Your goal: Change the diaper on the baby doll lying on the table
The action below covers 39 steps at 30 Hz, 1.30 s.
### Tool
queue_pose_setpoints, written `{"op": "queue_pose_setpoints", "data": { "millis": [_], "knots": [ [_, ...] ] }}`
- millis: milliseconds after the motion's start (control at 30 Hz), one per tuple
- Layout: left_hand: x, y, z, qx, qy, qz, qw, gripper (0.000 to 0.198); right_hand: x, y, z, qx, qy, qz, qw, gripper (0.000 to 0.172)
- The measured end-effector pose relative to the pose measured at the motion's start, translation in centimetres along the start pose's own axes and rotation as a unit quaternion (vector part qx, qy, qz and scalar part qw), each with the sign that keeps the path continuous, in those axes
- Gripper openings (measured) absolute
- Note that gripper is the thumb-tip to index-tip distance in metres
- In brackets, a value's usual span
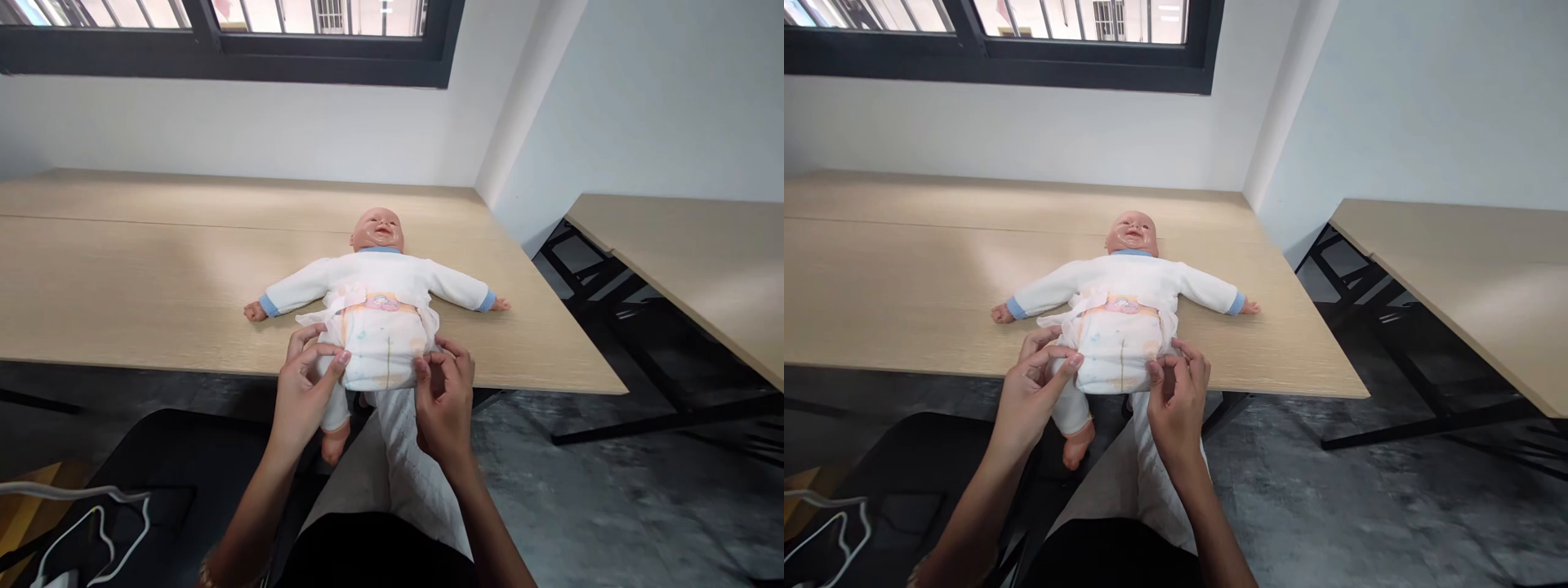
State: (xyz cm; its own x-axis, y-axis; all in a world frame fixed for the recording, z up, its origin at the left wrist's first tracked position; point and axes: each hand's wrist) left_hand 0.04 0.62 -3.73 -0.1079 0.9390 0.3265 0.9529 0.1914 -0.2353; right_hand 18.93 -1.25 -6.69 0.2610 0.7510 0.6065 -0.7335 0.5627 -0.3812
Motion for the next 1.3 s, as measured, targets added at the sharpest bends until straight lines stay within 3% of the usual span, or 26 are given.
{"op": "queue_pose_setpoints", "data": {
  "millis": [267,467,667,767,833,933,1000,1067,1167,1300],
  "knots": [
    [0.5,-0.4,-0.1,0.025,0.035,-0.019,0.999,0.019,0.6,-0.8,0.7,0.056,0.054,0.013,0.997,0.025],
    [2.4,0.6,-0.3,0.055,0.071,-0.016,0.996,0.015,2.2,-0.3,0.9,0.064,0.083,0.023,0.994,0.030],
    [2.7,1.1,0.1,-0.006,0.036,0.008,0.999,0.015,2.3,0.6,0.8,0.035,0.071,0.027,0.997,0.029],
    [2.6,1.0,0.2,-0.054,0.010,-0.014,0.998,0.014,2.6,0.4,0.2,0.062,0.083,0.028,0.994,0.028],
    [3.2,0.4,0.4,-0.127,-0.039,-0.057,0.989,0.014,3.2,0.0,-0.7,0.115,0.120,0.026,0.986,0.028],
    [4.8,-1.2,0.8,-0.272,-0.170,-0.124,0.939,0.015,4.7,-0.9,-2.6,0.214,0.230,0.043,0.948,0.045],
    [6.2,-2.2,0.9,-0.348,-0.269,-0.114,0.891,0.012,6.1,-1.5,-3.7,0.281,0.307,0.077,0.906,0.047],
    [7.5,-2.7,0.8,-0.397,-0.338,-0.066,0.851,0.022,7.5,-1.7,-4.4,0.340,0.358,0.113,0.862,0.039],
    [9.2,-2.3,0.6,-0.440,-0.390,0.026,0.809,0.027,9.7,-1.3,-4.8,0.407,0.403,0.189,0.798,0.030],
    [12.2,-1.0,0.7,-0.427,-0.425,0.125,0.788,0.036,12.4,0.4,-5.0,0.446,0.422,0.303,0.729,0.040]
  ]
}}
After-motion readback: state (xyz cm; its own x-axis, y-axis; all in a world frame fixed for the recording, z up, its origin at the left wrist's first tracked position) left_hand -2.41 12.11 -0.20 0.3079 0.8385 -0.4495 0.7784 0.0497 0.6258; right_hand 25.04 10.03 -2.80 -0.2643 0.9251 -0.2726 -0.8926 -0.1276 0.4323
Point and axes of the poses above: each hand's wrist, its own x-axis towards the middle knuckle, its own y-axis out of the palm, z = x × y, and after that the axes turned 1 degree about z, right-handed
